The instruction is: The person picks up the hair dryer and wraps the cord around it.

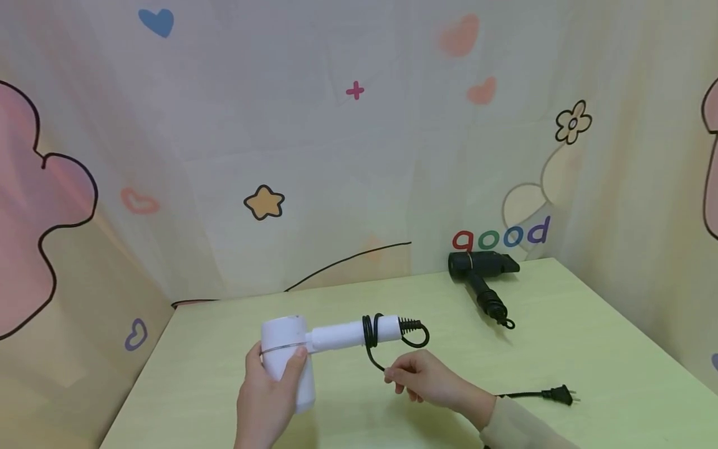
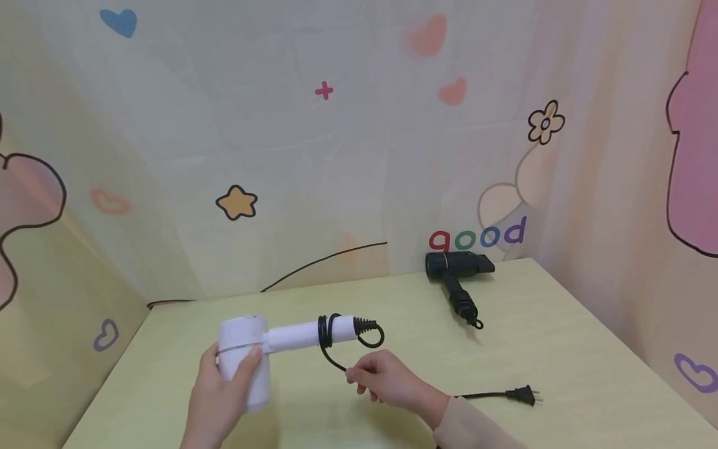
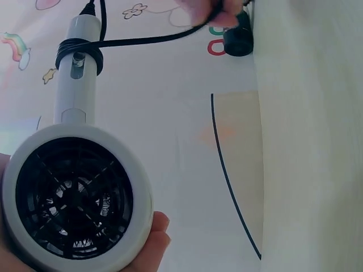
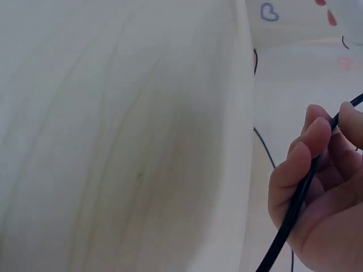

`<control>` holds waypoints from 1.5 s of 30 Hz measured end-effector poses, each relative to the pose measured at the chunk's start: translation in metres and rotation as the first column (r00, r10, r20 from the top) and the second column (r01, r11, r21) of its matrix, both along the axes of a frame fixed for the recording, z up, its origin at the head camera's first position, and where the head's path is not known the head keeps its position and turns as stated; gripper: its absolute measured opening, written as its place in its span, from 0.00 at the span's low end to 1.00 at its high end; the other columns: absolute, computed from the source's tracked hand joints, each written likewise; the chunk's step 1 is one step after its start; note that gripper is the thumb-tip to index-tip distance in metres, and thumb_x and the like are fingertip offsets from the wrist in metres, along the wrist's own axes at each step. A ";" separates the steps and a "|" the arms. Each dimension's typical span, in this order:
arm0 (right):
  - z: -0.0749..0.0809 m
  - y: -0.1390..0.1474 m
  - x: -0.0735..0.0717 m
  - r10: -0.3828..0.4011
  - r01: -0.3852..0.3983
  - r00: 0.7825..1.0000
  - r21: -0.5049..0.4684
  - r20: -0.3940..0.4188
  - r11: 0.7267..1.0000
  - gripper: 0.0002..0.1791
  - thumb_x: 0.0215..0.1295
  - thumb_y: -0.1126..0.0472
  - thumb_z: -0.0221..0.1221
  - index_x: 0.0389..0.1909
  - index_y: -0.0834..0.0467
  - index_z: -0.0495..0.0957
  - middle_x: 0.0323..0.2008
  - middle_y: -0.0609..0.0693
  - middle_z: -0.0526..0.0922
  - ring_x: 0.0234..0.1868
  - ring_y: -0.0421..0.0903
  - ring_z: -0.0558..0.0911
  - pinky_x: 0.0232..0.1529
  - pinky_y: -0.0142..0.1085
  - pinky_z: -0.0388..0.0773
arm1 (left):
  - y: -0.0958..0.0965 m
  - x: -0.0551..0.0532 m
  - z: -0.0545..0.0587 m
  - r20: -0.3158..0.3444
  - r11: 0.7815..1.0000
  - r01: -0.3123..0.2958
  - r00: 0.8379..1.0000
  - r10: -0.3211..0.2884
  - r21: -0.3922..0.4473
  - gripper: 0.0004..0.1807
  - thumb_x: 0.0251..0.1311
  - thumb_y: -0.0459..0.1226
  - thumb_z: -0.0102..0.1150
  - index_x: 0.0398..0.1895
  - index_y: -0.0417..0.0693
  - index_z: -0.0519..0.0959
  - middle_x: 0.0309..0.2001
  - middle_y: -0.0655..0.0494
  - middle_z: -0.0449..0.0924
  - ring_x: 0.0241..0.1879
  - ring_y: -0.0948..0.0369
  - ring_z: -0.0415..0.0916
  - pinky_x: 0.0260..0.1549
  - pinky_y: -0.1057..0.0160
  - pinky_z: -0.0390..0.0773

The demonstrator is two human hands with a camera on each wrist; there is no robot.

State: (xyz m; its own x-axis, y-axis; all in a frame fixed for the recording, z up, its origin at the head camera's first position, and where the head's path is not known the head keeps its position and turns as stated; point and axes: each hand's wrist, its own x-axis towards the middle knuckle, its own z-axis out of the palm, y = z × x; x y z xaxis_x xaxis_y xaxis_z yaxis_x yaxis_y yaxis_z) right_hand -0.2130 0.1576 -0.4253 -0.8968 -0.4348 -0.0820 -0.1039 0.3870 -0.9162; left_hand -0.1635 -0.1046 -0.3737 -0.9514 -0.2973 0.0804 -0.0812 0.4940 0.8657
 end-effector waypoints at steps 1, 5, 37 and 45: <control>-0.002 0.001 -0.001 -0.006 0.006 1.000 0.011 -0.005 1.000 0.17 0.67 0.52 0.56 0.37 0.65 0.80 0.23 0.46 0.76 0.18 0.39 0.68 0.19 0.30 0.66 | 0.000 0.000 0.000 0.001 1.000 0.006 1.000 -0.006 0.010 0.48 0.57 0.63 0.53 0.70 0.41 0.53 0.49 0.36 0.77 0.40 0.49 0.78 0.27 0.61 0.73; -0.007 0.007 -0.007 -0.047 0.047 0.999 0.051 -0.016 0.998 0.17 0.66 0.50 0.56 0.36 0.61 0.80 0.24 0.46 0.75 0.19 0.40 0.68 0.19 0.30 0.65 | -0.001 0.002 0.002 0.001 0.999 0.029 1.000 -0.029 0.031 0.47 0.57 0.63 0.53 0.70 0.42 0.54 0.48 0.38 0.78 0.40 0.51 0.78 0.27 0.62 0.73; 0.031 0.030 -0.024 -0.209 0.247 0.948 0.139 -0.240 0.959 0.16 0.64 0.49 0.59 0.25 0.58 0.77 0.18 0.45 0.65 0.24 0.42 0.64 0.23 0.32 0.59 | -0.003 0.009 -0.004 0.040 0.961 0.246 0.967 -0.253 0.124 0.44 0.51 0.52 0.66 0.68 0.51 0.56 0.47 0.45 0.75 0.35 0.57 0.76 0.28 0.59 0.76; 0.048 0.033 -0.019 -0.210 0.246 0.937 0.104 -0.278 0.964 0.15 0.63 0.50 0.59 0.25 0.58 0.76 0.17 0.45 0.64 0.22 0.41 0.62 0.21 0.32 0.59 | 0.000 0.007 -0.009 0.093 0.961 0.262 0.958 -0.270 0.088 0.45 0.46 0.51 0.70 0.67 0.58 0.56 0.42 0.49 0.78 0.33 0.58 0.76 0.27 0.61 0.74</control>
State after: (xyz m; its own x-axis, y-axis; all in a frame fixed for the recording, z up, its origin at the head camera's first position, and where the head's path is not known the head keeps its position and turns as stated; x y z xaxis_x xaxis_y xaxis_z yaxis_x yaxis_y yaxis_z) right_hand -0.2323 0.1905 -0.3776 -0.9679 -0.2175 0.1261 -0.2279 0.5467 -0.8057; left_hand -0.1565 -0.1049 -0.3824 -0.9988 -0.0340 -0.0349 -0.0464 0.4449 0.8944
